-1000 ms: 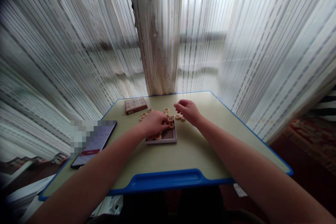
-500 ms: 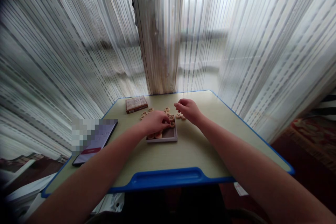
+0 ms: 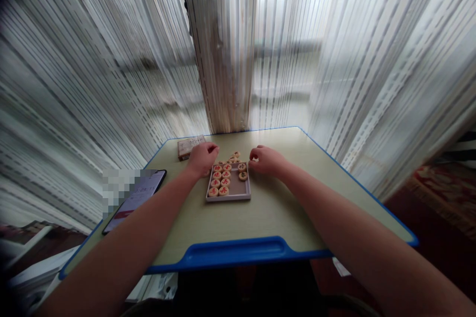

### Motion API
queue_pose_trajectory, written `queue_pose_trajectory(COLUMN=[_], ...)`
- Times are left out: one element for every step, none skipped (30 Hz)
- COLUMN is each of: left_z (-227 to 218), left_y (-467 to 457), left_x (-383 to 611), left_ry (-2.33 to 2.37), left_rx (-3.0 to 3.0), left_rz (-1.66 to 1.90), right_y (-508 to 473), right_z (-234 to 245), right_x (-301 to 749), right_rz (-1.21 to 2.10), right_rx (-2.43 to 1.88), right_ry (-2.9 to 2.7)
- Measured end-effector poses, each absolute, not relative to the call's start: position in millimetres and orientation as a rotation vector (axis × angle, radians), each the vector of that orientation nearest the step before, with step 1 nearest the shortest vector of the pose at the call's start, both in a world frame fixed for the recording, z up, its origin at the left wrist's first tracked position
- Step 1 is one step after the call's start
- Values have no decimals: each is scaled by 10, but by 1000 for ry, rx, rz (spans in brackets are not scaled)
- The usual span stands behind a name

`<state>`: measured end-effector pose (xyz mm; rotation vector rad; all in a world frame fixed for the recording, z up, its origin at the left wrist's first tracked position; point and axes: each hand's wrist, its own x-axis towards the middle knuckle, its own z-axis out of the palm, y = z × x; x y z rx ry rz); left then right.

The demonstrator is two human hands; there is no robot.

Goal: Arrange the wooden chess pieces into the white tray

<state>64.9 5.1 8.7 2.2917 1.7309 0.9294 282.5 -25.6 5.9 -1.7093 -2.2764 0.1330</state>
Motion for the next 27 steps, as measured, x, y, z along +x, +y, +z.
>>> queue_pose_trajectory(left_z=[61,39,20,5,-5,-12,-16,-16,-16,-14,-13,-13,-14,-18,-24,-31,-38,-44,-47,-47,-43,-35,-25,-13,0,12,23], left_y=[77,96,109,117,122,126,128,129,129,128,127,126,125,127,132,140,151,163,174,182,185,180,169,152,131,109,88], left_x=[628,613,605,602,604,608,615,623,630,637,643,647,650,652,651,648,643,634,622,608,592,576,562,553,549,551,557], left_ry=[1734,1736,1728,1713,1690,1659,1625,1597,1576,1563,1557,1552,1542,1527,1510,1496,1487,1486,1493,1507,1522,1537,1552,1563,1565,1563,1556], left_rx=[2261,2238,2222,2209,2198,2190,2187,2186,2187,2184,2177,2160,2128,2081,2018,1943,1865,1793,1737,1703,1705,1754,1849,1977,2119,2237,2317], left_rz=[948,966,983,1000,1016,1032,1048,1066,1082,1098,1109,1117,1122,1131,1151,1184,1224,1267,1305,1329,1331,1308,1262,1195,1111,1031,963], right_y=[-257,-259,-262,-264,-266,-266,-265,-262,-258,-254,-250,-246,-242,-239,-237,-235,-234,-234,-235,-237,-241,-245,-251,-256,-262,-266,-269], right_z=[60,60,60,58,55,50,44,37,29,20,12,4,-2,-7,-11,-13,-15,-17,-19,-20,-22,-23,-23,-22,-21,-19,-17], right_x=[2829,2831,2829,2826,2822,2819,2816,2816,2818,2821,2824,2827,2828,2827,2822,2814,2804,2792,2780,2769,2759,2752,2747,2745,2744,2745,2747], right_rz=[117,100,89,84,86,88,86,82,76,72,70,71,71,68,62,54,48,49,58,72,86,93,88,76,61,49,42], right_rx=[-1733,-1742,-1744,-1739,-1726,-1709,-1692,-1677,-1666,-1665,-1670,-1678,-1681,-1670,-1643,-1604,-1562,-1527,-1501,-1486,-1478,-1472,-1463,-1450,-1438,-1429,-1422], right_ry=[-2289,-2299,-2307,-2313,-2323,-2331,-2338,-2344,-2348,-2350,-2346,-2338,-2325,-2313,-2308,-2314,-2328,-2347,-2366,-2383,-2393,-2399,-2408,-2420,-2433,-2444,-2453])
